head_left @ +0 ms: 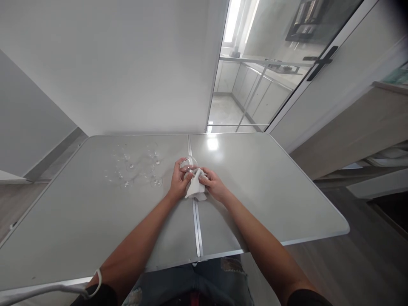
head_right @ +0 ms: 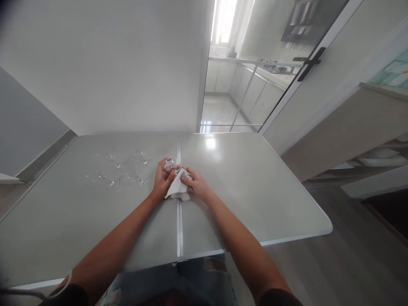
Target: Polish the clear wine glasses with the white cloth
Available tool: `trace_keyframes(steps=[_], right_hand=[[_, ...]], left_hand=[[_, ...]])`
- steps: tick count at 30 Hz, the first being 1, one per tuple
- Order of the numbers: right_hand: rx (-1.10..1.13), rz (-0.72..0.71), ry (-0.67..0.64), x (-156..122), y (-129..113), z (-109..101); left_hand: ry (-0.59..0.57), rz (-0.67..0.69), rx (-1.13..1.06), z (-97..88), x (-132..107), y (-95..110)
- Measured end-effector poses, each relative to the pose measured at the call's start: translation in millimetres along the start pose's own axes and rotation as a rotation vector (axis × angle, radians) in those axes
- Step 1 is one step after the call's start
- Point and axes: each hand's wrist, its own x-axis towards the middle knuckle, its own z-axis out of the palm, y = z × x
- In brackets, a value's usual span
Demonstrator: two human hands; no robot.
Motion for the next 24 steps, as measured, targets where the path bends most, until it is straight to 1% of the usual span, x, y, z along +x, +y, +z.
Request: trace_keyframes(steps=[3,5,7,8,10,11,15,16,17,18,19,20,24], right_hand=[[-0.403,-0.17,0.075,-1,-1,-4],[-0.65,-0.269,0.144,-1,2,-6],[-0.793,-0.33,0.191,-1,6,-7],[-0.819,-0.342,0.194,0,8,-7],[-0.758,-0.309,0.163,1,10,-7],[-0.662,-0.258,0.133,2,10,-6],[-0.061,0.077,0.017,3,5,-4],[0.05,0.147,-0.016,2,3,-4],[0.115,0.196,-0.047,2,1,-4],[0.132,0.211,-0.065,2,-1,-5],[0.098,0.19,-0.067,2,-3,-6],[0.014,0.137,-0.051,2,-4,-7],[-0.556,-0.203,0.087,1,-3,-8]], left_hand=[[0.066,0.049,0.071,-1.3,1,-4],[0.059,0.071,0.083,-2.4,2,-6],[0.032,0.09,0.092,-3.5,3,-7],[0.023,0.094,0.101,-4.0,4,-7],[0.021,0.091,0.107,-4.6,4,-6],[0.024,0.084,0.091,-4.7,4,-5],[-0.004,0.037,-0.053,-3.9,4,0],[-0.02,0.027,-0.082,-3.5,3,1],[-0.033,0.021,-0.1,-3.2,3,1],[-0.039,0.019,-0.108,-2.9,3,2],[-0.034,0.02,-0.105,-2.7,3,2],[-0.016,0.023,-0.092,-2.7,3,3],[0.066,0.061,-0.032,-3.2,4,4]])
